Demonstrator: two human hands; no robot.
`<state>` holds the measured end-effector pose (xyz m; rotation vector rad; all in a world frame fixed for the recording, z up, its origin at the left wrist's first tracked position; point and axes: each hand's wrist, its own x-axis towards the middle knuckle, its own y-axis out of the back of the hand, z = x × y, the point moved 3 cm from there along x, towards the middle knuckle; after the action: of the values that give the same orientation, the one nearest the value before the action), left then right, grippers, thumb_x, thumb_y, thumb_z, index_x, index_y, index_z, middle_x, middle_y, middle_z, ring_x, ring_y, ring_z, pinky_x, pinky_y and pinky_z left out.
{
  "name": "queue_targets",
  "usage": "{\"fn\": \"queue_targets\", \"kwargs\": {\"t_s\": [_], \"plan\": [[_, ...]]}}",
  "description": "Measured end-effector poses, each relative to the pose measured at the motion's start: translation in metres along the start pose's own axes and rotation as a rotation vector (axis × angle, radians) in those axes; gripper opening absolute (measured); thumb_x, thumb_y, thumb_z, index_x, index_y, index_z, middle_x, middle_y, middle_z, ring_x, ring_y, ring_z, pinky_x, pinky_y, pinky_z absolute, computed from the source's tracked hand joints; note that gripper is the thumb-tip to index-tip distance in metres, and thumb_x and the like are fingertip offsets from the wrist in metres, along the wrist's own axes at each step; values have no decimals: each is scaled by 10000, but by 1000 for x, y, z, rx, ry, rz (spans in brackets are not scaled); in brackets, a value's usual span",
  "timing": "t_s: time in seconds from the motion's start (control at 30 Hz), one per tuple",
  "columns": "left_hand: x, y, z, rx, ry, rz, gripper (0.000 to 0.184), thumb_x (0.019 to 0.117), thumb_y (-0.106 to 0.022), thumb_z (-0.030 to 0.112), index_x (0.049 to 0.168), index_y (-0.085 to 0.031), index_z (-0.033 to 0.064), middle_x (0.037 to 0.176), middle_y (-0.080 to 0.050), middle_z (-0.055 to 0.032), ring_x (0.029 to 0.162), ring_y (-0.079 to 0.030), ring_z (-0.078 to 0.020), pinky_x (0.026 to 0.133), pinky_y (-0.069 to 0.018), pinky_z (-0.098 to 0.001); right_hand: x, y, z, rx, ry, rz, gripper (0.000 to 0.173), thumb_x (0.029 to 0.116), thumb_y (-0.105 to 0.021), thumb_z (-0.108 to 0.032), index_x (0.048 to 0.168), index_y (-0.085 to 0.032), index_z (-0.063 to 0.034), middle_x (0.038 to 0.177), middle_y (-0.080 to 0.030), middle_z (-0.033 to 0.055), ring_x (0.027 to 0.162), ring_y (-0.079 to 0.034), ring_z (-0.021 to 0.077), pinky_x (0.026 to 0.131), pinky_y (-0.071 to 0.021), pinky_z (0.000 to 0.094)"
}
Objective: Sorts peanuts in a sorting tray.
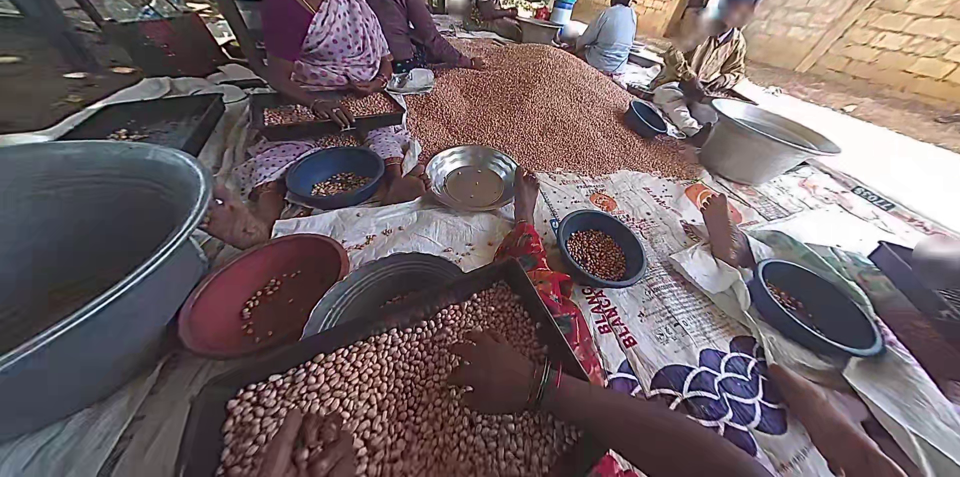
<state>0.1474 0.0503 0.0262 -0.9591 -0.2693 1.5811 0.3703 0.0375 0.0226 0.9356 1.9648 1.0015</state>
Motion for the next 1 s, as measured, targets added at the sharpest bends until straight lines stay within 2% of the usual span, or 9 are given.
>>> {"fn": "queue_targets", "kwargs": {"t_s": [0.1, 0.23, 0.4, 0.53, 0.67, 0.77, 0.83, 0.9, 1.0], "plan": [[4, 9, -11, 119, -28, 6, 609, 1140, -152, 355, 604, -418, 243, 443, -433, 125, 326, -355, 30, 336, -285, -119, 7, -53, -80, -11, 454, 80, 231, 953, -683, -120, 1161, -771, -70, 1342, -662, 212, 1330, -551, 468, 1070, -420, 675], [2, 15, -12, 248, -10, 49, 457, 1143, -224, 261, 851, -549, 127, 456, -397, 120, 316, -322, 39, 317, -284, -117, 3, -86, -107, -50, 677, 41, 167, 960, -671, -148, 971, -781, -24, 1050, -746, 181, 1055, -702, 399, 943, -522, 602], [0, 9, -10, 439, 70, 2, 248, 1107, -373, 106, 981, -584, 72, 483, -405, 96, 342, -347, 19, 344, -313, -127, -49, -53, -38, -119, 451, -209, 209, 973, -651, -161, 943, -756, 17, 1039, -702, 272, 1020, -670, 493, 847, -511, 662], [3, -6, -16, 753, 90, -183, 114, 1046, -523, 39, 1007, -629, 31, 556, -473, 95, 404, -401, 26, 401, -347, -125, -66, 2, 24, -224, -17, -80, 226, 1003, -578, -54, 1136, -730, 47, 1351, -605, 316, 1340, -490, 550, 1085, -306, 752], [3, -22, -20, 1250, 71, -375, 175, 1044, -574, 126, 1129, -658, -2, 813, -581, 11, 610, -467, -11, 590, -406, -193, -66, 31, 37, -131, 64, 390, 175, 936, -595, 8, 968, -767, 26, 1109, -727, 262, 1069, -688, 493, 886, -538, 651], [7, -41, -26, 1591, 54, -521, 302, 1076, -519, 198, 1274, -660, 19, 1081, -703, -163, 931, -655, -237, 881, -507, -428, -65, 21, 20, -14, -45, 179, 225, 998, -555, -22, 1081, -755, 39, 1055, -732, 271, 1003, -714, 475, 854, -543, 649], [15, -59, -39, 1823, 75, -651, 374, 1105, -439, 223, 1382, -611, 40, 1235, -686, -232, 1155, -661, -384, 1015, -472, -567, -65, 16, 19, -3, -83, 179, 238, 1002, -542, -17, 1099, -751, 42, 1055, -734, 274, 1002, -719, 473, 849, -548, 643], [30, -71, -58, 2018, 120, -711, 406, 1122, -379, 248, 1437, -566, 71, 1323, -650, -234, 1248, -617, -418, 1042, -448, -612, -68, 16, 25, 31, -94, 301, 236, 994, -542, -4, 1085, -754, 48, 1050, -743, 263, 989, -730, 457, 839, -563, 628], [40, -83, -80, 2230, 147, -722, 410, 1128, -332, 222, 1449, -530, 61, 1314, -644, -250, 1224, -624, -445, 985, -480, -631, -81, 28, 35, 68, -139, 464, 238, 982, -535, 11, 1075, -747, 65, 1043, -741, 267, 967, -731, 459, 821, -564, 620]]}}
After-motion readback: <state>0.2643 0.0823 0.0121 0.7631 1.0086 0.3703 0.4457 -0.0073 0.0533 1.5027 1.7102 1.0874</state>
